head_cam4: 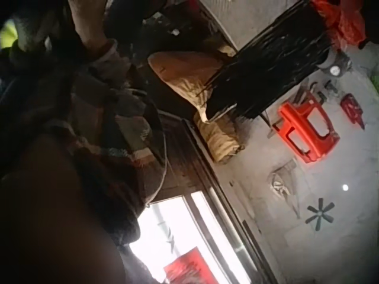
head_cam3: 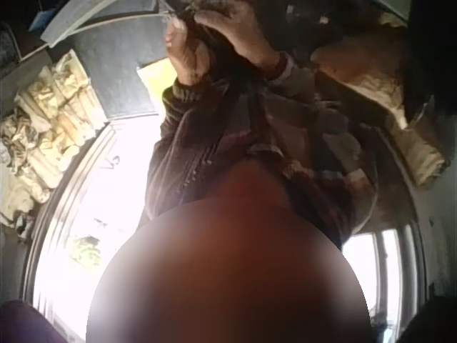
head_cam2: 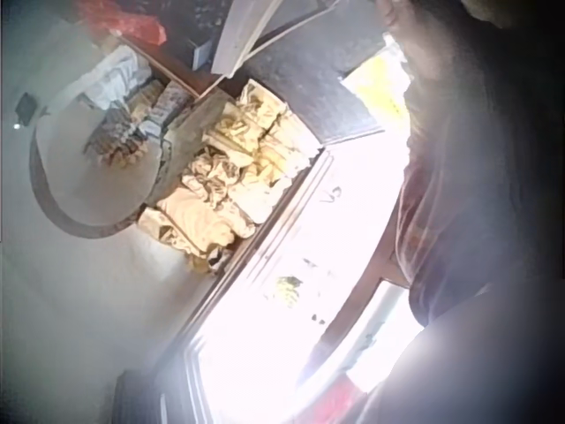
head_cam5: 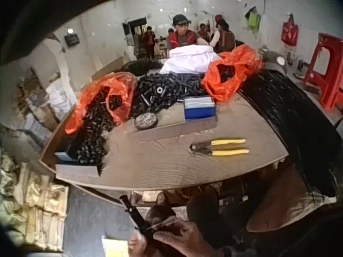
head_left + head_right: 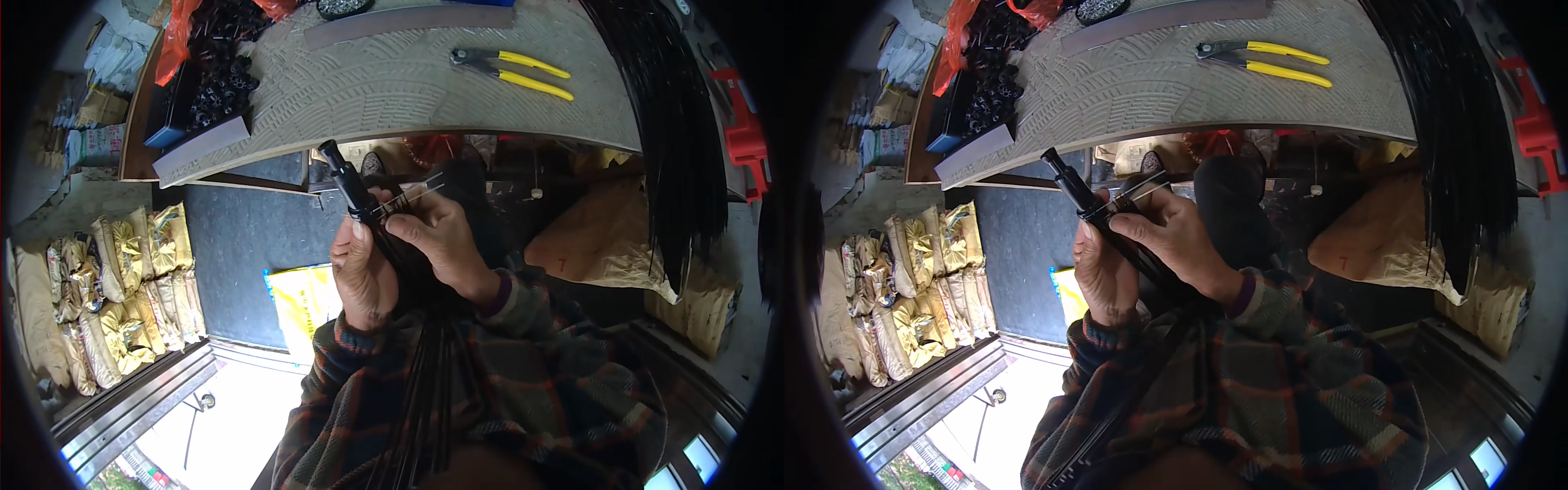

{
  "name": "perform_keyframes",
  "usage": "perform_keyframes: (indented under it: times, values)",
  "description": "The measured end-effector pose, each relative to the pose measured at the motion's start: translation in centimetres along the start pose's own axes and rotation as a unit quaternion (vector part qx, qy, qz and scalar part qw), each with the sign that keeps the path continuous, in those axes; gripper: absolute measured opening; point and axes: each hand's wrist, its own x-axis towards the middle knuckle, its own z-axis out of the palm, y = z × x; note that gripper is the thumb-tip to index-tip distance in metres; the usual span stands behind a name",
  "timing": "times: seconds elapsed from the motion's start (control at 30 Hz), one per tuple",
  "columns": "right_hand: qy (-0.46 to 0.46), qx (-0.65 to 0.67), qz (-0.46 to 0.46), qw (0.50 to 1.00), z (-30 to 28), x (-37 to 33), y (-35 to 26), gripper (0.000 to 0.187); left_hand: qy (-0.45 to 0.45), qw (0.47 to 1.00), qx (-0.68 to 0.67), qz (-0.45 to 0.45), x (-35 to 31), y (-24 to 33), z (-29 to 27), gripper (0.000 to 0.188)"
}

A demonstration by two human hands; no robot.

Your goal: Assembling multiple black rods into a central component using pliers in a manufacturing setting.

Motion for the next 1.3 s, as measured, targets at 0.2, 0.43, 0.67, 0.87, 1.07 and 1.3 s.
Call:
perform_keyframes:
  times: [0.2,0.43,0.67,0.87,1.07,1.3]
  values:
    - [-0.022,-0.074,-0.017,0.997,-0.6,-0.2,0.3,0.008,-0.032,0.999,-0.001,-0.022,0.7,0.1,0.3,0.045]
    - [-0.071,-0.098,-0.060,0.991,-0.2,0.3,0.6,0.013,-0.016,1.000,0.007,-0.011,0.3,0.3,-0.6,0.053]
    - [-0.103,-0.066,0.015,0.992,-1.1,0.1,0.2,0.016,-0.016,1.000,0.022,-0.003,-0.2,-0.1,-0.2,0.058]
    - [-0.103,-0.058,0.035,0.992,-1.3,-0.1,0.3,0.015,-0.026,0.998,0.048,0.014,-0.5,-0.7,-0.1,0.057]
    - [-0.130,0.065,0.086,0.986,-1.1,0.1,0.7,0.018,-0.026,0.996,0.072,0.056,-0.7,0.0,0.8,0.049]
    - [-0.133,0.114,0.013,0.985,-0.2,0.7,-1.4,0.015,-0.097,0.974,0.201,0.038,-2.1,0.9,-1.6,0.100]
